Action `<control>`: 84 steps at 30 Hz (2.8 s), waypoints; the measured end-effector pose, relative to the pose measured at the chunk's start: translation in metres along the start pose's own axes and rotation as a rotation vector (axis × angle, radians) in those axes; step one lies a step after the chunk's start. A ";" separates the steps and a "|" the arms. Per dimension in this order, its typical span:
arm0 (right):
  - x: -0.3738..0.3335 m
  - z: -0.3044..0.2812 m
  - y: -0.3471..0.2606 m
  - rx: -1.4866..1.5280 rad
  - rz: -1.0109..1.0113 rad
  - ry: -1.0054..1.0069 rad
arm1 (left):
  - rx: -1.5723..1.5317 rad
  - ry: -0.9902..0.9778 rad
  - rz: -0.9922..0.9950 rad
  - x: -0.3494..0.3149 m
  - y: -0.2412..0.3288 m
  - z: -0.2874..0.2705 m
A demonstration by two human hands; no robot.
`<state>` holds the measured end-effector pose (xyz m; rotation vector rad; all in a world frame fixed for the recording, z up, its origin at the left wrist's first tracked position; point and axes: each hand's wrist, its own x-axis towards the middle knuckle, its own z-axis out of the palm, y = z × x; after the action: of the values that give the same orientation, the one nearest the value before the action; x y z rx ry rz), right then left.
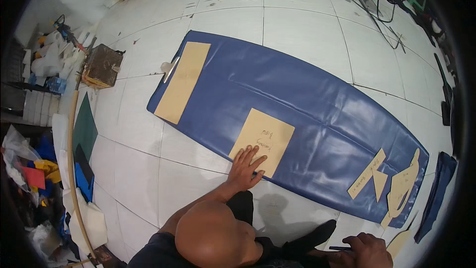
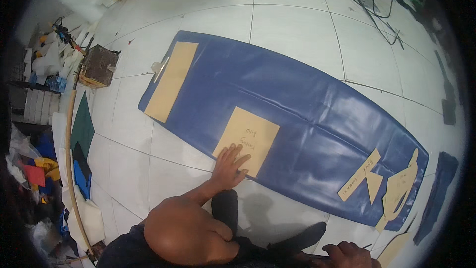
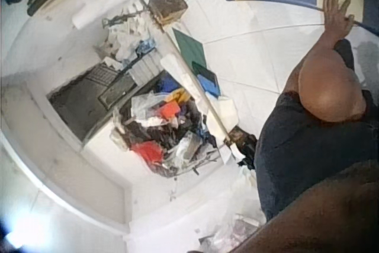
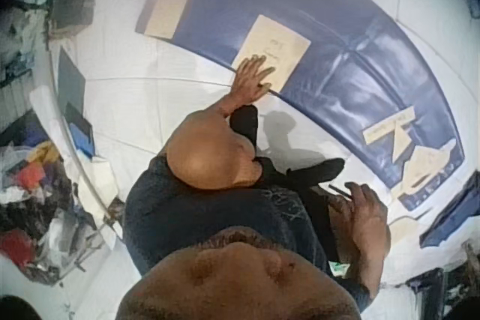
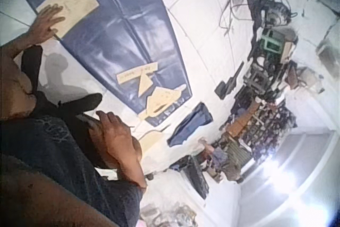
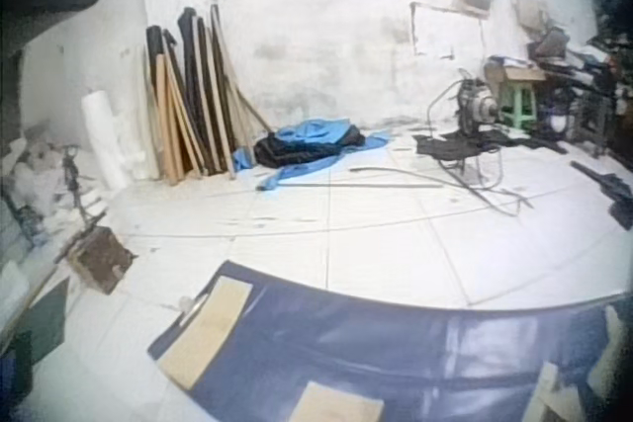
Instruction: The person positions cardboard pattern templates on a blue sheet of material on the floor and traces around their edges using a pen.
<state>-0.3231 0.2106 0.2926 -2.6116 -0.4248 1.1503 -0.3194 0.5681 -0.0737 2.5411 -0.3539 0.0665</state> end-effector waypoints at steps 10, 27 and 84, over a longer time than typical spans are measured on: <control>0.060 0.055 0.049 0.089 -0.193 0.034 | -0.066 0.015 -0.005 0.006 0.004 -0.006; 0.297 0.210 -0.023 -0.003 -0.556 0.511 | -0.232 -0.082 -0.023 0.000 -0.004 -0.010; 0.303 0.215 -0.029 0.004 -0.554 0.569 | 0.058 -0.007 -0.095 -0.006 -0.092 -0.074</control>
<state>-0.2932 0.3724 -0.0420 -2.4239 -0.9192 0.2208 -0.2986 0.6843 -0.0615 2.6117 -0.2365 0.0320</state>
